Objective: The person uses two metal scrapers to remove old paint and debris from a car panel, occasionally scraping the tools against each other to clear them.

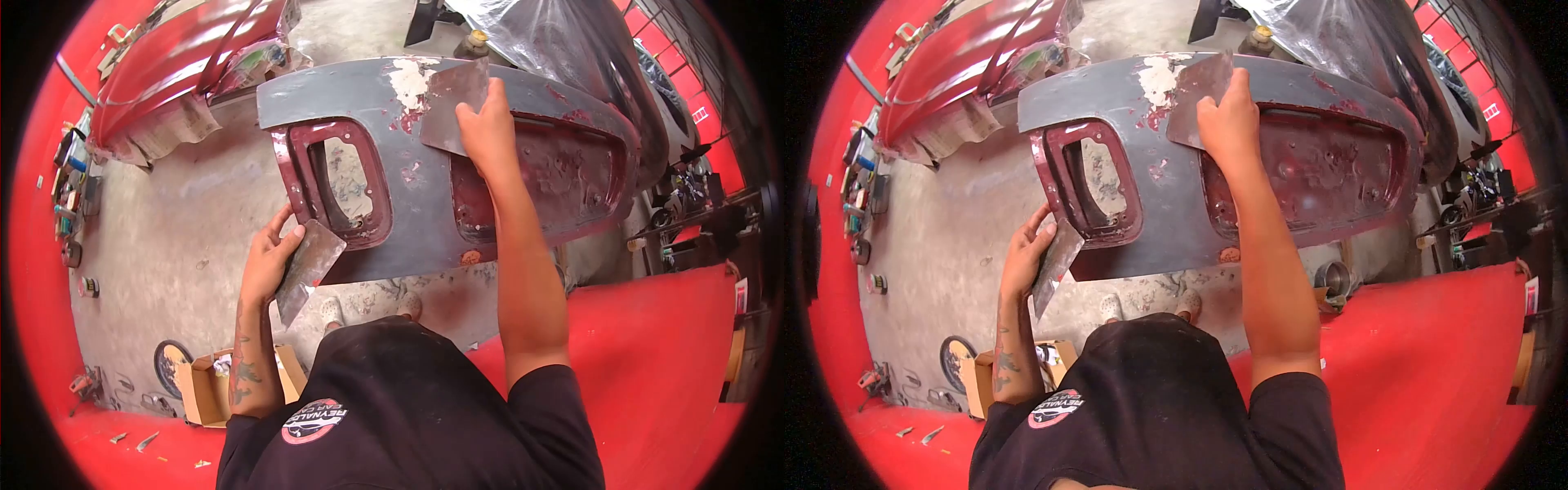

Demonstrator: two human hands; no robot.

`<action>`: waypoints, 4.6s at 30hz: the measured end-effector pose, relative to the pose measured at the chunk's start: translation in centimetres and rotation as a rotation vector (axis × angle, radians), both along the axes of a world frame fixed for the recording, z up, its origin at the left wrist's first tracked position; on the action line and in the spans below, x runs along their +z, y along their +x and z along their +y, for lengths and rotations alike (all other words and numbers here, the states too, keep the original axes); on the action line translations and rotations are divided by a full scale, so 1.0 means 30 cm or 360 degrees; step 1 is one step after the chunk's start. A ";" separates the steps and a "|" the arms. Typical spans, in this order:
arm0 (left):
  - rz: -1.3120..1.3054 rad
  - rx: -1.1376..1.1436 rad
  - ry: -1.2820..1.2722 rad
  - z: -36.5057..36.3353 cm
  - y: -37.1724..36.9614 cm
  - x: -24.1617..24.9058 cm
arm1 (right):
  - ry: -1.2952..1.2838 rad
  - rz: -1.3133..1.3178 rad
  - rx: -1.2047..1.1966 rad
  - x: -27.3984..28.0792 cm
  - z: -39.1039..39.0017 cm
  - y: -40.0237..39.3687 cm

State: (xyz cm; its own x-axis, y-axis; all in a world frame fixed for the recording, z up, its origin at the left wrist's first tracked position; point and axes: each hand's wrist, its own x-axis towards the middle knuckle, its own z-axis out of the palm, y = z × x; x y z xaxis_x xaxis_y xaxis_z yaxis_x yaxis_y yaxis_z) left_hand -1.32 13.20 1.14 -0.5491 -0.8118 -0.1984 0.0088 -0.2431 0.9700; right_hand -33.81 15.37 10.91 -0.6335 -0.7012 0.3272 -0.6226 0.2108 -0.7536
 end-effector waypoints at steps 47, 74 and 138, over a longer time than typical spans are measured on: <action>-0.0093 -0.0025 -0.0141 -0.024 0.026 -0.040 | 0.0282 -0.0363 0.0067 0.170 -0.375 -0.362; -0.0187 -0.0460 -0.0087 -0.113 0.088 -0.019 | 0.0540 0.0263 0.0041 0.203 -0.429 -0.075; -0.0019 0.1020 0.0396 -0.081 0.755 -0.403 | 0.0296 -0.1461 0.1031 -0.443 -0.212 0.982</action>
